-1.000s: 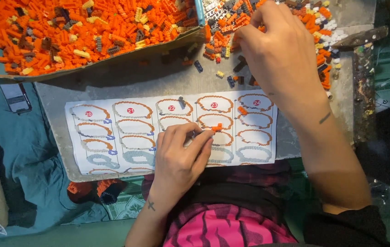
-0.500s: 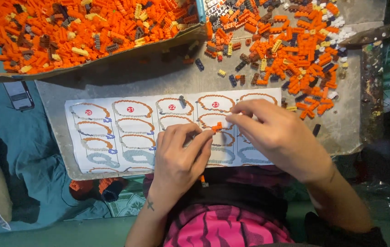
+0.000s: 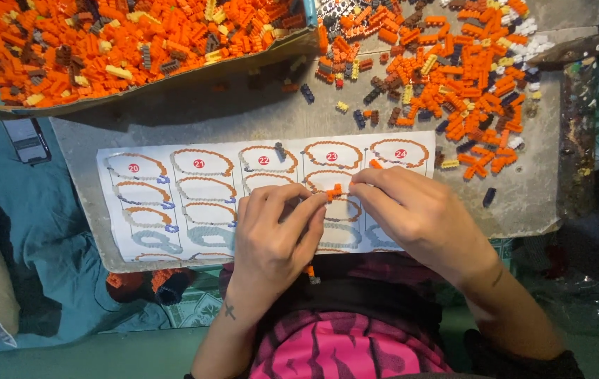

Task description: Assembling small orange plastic interlocking toy pieces into a chain following a printed template.

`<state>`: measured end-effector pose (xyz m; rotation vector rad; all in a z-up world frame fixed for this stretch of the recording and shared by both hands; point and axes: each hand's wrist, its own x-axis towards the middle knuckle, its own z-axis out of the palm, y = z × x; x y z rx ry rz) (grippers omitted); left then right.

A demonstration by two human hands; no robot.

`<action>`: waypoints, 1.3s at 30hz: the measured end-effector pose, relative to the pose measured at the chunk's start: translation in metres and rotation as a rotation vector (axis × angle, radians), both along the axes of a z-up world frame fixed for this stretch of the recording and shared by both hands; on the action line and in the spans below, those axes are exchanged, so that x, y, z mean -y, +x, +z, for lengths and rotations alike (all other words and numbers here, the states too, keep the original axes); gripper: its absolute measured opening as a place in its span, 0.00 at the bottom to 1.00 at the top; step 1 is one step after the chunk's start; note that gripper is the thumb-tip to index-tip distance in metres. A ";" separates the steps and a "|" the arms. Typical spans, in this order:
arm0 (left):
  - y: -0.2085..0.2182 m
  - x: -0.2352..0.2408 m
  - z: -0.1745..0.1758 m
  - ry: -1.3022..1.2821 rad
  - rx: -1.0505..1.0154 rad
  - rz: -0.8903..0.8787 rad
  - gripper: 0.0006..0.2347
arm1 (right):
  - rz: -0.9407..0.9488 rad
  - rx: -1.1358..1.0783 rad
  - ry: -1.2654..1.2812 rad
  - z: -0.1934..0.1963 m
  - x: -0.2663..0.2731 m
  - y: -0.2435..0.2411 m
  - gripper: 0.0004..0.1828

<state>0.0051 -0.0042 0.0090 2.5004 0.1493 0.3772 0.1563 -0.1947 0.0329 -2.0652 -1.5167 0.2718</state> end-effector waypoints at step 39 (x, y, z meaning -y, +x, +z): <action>0.004 0.007 -0.015 -0.064 0.052 0.009 0.08 | -0.125 0.015 0.198 -0.013 -0.017 -0.007 0.05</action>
